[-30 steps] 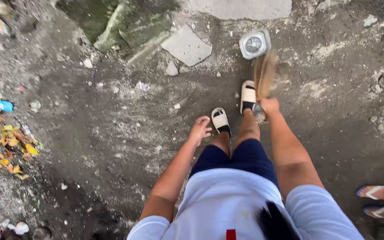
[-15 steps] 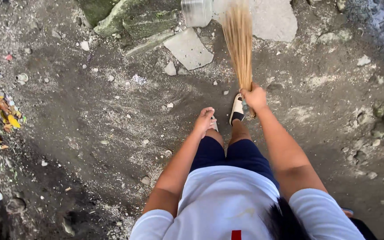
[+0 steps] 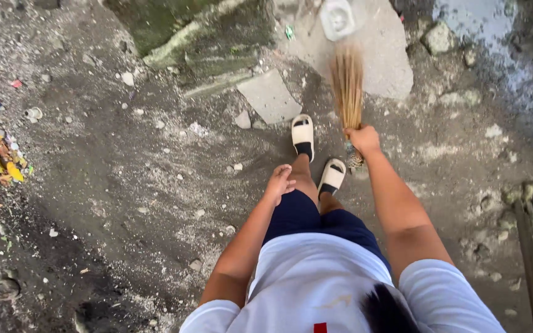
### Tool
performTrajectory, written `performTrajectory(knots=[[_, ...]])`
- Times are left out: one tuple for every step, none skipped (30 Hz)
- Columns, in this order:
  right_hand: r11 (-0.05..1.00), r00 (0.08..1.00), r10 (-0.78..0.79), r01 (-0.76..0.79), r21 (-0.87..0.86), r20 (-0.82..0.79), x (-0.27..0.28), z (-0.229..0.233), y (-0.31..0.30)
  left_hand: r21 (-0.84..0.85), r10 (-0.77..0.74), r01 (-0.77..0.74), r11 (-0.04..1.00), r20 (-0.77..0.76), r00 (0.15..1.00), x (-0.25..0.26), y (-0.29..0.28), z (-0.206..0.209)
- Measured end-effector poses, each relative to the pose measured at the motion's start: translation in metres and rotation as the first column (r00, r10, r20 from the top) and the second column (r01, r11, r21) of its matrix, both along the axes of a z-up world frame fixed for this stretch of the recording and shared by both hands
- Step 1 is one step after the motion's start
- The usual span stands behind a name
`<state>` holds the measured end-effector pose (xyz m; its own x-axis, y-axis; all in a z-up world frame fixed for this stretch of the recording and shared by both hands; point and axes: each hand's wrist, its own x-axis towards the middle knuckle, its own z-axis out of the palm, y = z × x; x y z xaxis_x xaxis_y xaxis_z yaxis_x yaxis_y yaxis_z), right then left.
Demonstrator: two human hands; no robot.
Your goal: The person sweeps the outdoor dirt ground using a broom while walking along the path.
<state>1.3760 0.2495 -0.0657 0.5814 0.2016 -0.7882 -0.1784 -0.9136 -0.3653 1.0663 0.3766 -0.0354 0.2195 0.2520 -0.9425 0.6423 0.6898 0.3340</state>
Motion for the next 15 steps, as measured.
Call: performTrajectory(knots=[[1.0,1.0,0.004,-0.004,0.003,0.003,0.017,-0.026,0.006,0.003,0.004,-0.004,1.0,0.003,1.0,0.012,0.017,-0.003],[0.998,0.996,0.053,-0.052,-0.018,0.07,0.035,-0.053,0.012,0.004,0.01,-0.01,1.0,0.001,1.0,0.025,0.034,-0.006],[0.995,0.986,0.098,-0.093,-0.045,0.132,0.048,-0.081,0.013,0.003,0.012,-0.012,1.0,-0.006,1.0,0.032,0.047,-0.008],[0.995,0.987,0.098,-0.093,-0.043,0.13,0.062,-0.08,0.024,0.004,0.012,-0.012,1.0,-0.008,1.0,0.043,0.062,-0.013],[0.995,0.984,0.066,-0.052,-0.088,0.168,0.073,-0.078,0.032,0.009,0.004,-0.004,1.0,0.0,1.0,0.051,0.076,-0.016],[0.991,0.978,0.036,-0.009,-0.131,0.206,0.084,-0.077,0.039,0.015,-0.004,0.004,1.0,0.008,1.0,0.06,0.089,-0.019],[0.991,0.978,0.027,0.001,-0.135,0.205,0.095,-0.065,0.041,0.01,-0.015,0.015,1.0,0.007,1.0,0.07,0.098,-0.018],[0.986,0.99,-0.056,0.075,-0.146,0.126,0.105,-0.053,0.041,0.009,-0.039,0.039,0.999,0.001,0.999,0.08,0.105,-0.016],[0.977,0.989,-0.14,0.147,-0.152,0.057,0.126,-0.041,0.046,0.017,-0.06,0.06,0.998,0.006,0.998,0.099,0.116,-0.016],[0.977,0.987,-0.148,0.157,-0.147,0.067,0.137,-0.047,0.037,0.021,-0.069,0.069,0.997,0.017,0.997,0.119,0.123,-0.019],[0.982,0.986,-0.14,0.151,-0.118,0.092,0.147,-0.054,0.03,0.024,-0.081,0.081,0.996,0.018,0.997,0.136,0.129,-0.021],[0.986,0.984,-0.133,0.144,-0.088,0.118,0.157,-0.062,0.023,0.028,-0.094,0.093,0.995,0.02,0.995,0.153,0.135,-0.023],[0.986,0.983,-0.137,0.148,-0.082,0.122,0.171,-0.059,0.024,0.033,-0.097,0.096,0.995,0.024,0.995,0.17,0.138,-0.023],[0.965,0.969,-0.231,0.24,-0.108,0.091,0.187,-0.057,0.025,0.022,-0.094,0.094,0.995,0.038,0.995,0.188,0.14,-0.024],[0.935,0.944,-0.323,0.329,-0.134,0.065,0.207,-0.055,0.027,0.013,-0.091,0.091,0.996,0.055,0.994,0.211,0.143,-0.025]])
